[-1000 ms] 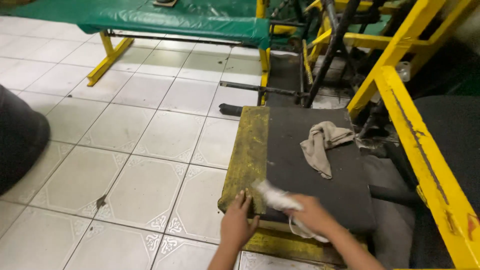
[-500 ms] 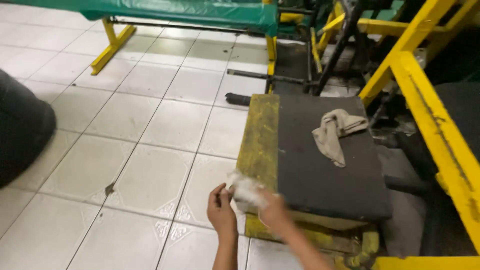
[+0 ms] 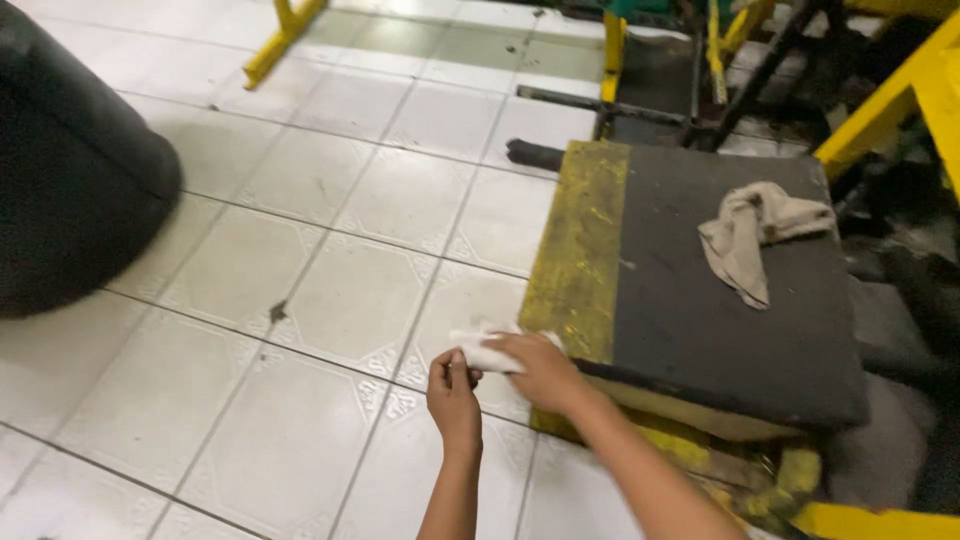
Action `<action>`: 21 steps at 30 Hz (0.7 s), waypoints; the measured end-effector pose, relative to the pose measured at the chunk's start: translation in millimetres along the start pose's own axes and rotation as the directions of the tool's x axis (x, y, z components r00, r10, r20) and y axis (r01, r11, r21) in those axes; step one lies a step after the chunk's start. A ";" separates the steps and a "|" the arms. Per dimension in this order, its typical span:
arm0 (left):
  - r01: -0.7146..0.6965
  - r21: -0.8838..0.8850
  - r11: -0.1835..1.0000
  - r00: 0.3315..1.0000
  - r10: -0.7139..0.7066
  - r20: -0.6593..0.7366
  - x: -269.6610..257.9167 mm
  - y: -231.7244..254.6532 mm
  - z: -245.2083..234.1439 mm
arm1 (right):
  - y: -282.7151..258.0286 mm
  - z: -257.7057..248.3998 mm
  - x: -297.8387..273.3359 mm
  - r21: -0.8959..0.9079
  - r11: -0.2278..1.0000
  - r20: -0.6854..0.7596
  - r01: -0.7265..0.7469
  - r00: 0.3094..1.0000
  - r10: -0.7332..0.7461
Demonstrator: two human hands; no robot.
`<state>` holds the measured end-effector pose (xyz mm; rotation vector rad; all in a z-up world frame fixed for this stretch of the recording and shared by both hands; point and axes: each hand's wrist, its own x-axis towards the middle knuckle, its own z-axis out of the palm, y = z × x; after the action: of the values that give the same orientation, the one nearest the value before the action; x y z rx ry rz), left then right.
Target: Cleaning various gym equipment and benches with a cloth.
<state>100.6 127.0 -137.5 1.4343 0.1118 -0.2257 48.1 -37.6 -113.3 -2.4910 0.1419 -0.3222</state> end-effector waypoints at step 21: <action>0.508 -0.021 0.861 0.587 -0.328 0.741 -70.3 54.4 29.3 | -1.4 -75.7 -118.3 0.890 -0.363 0.439 -0.276 0.736 0.516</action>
<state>42.5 110.6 -66.0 0.9692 -0.1711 -1.1364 -85.8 -58.5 -76.6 -0.5516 0.6130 -0.1538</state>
